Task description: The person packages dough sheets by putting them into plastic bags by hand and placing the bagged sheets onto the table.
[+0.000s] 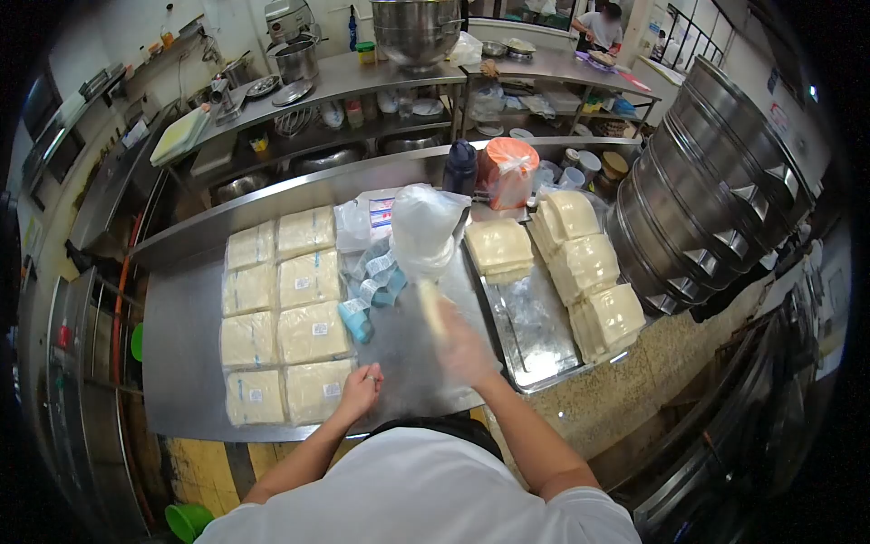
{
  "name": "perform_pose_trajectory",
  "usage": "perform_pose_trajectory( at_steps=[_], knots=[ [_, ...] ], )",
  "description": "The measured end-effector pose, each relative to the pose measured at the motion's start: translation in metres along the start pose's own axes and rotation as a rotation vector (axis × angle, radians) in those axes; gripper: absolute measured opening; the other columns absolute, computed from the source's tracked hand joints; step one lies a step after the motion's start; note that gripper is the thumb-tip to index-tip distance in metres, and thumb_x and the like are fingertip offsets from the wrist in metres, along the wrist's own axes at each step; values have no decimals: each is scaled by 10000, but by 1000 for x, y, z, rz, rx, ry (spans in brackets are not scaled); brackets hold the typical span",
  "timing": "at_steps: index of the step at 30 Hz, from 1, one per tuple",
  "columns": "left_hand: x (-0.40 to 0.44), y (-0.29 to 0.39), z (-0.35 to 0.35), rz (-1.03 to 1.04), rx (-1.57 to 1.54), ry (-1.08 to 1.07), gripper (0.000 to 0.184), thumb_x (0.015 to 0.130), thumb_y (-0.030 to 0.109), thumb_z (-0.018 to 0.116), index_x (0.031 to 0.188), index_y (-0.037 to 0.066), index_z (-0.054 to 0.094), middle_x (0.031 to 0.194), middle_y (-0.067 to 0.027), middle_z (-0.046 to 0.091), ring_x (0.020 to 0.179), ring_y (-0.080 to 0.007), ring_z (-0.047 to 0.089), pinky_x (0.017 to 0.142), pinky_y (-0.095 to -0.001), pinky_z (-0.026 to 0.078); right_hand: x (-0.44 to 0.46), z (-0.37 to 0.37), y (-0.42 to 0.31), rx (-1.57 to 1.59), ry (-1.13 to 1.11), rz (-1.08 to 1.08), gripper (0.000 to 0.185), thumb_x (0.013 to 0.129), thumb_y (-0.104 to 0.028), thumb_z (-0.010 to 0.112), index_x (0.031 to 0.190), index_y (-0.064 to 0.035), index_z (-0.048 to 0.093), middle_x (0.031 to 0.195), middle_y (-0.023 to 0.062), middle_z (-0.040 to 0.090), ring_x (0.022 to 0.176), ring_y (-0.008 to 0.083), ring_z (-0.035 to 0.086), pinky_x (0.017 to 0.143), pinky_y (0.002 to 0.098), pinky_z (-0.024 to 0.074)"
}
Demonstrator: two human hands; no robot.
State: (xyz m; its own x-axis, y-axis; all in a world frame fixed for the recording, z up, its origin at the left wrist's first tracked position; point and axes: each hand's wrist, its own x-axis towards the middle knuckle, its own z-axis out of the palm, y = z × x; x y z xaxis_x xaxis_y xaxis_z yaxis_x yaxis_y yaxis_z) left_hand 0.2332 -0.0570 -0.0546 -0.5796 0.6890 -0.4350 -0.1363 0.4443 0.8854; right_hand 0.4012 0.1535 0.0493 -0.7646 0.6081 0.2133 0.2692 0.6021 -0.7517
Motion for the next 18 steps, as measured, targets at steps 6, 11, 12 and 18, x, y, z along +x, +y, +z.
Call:
perform_pose_trajectory(
  at_steps=[6, 11, 12, 18],
  knots=[
    [-16, 28, 28, 244, 356, -46, 367, 958, 366, 679, 1013, 3, 674, 864, -139, 674, 806, -288, 660, 749, -404, 525, -57, 98, 52, -770, -135, -307, 697, 859, -231, 683, 1501, -79, 459, 1411, 293, 542, 1274, 464, 549, 986, 445, 494],
    [-44, 43, 53, 600, 775, 60, 638, 814, 383, 796, 1267, -8, 575, 1160, -244, 618, 1067, -396, 642, 961, -472, 520, -83, 37, 22, -416, -272, -51, 469, 819, -156, 677, 1270, -50, 605, 1157, 239, 651, 1075, 416, 628, 912, 500, 517],
    [-44, 49, 57, 610, 825, 103, 538, 854, 301, 729, 1264, -2, 559, 1092, -250, 646, 1027, -438, 660, 929, -504, 540, -77, 20, 5, -448, -94, -64, 411, 808, -144, 676, 1205, -44, 641, 1078, 227, 677, 1020, 395, 651, 888, 505, 526],
    [29, 114, 26, 464, 1042, 78, 203, 893, 122, 549, 1022, 22, 670, 892, -255, 718, 833, -452, 707, 768, -541, 565, 25, -16, 56, -545, -178, 226, 268, 830, -83, 627, 1075, -54, 731, 896, 244, 716, 881, 410, 713, 805, 498, 563]
  ],
)
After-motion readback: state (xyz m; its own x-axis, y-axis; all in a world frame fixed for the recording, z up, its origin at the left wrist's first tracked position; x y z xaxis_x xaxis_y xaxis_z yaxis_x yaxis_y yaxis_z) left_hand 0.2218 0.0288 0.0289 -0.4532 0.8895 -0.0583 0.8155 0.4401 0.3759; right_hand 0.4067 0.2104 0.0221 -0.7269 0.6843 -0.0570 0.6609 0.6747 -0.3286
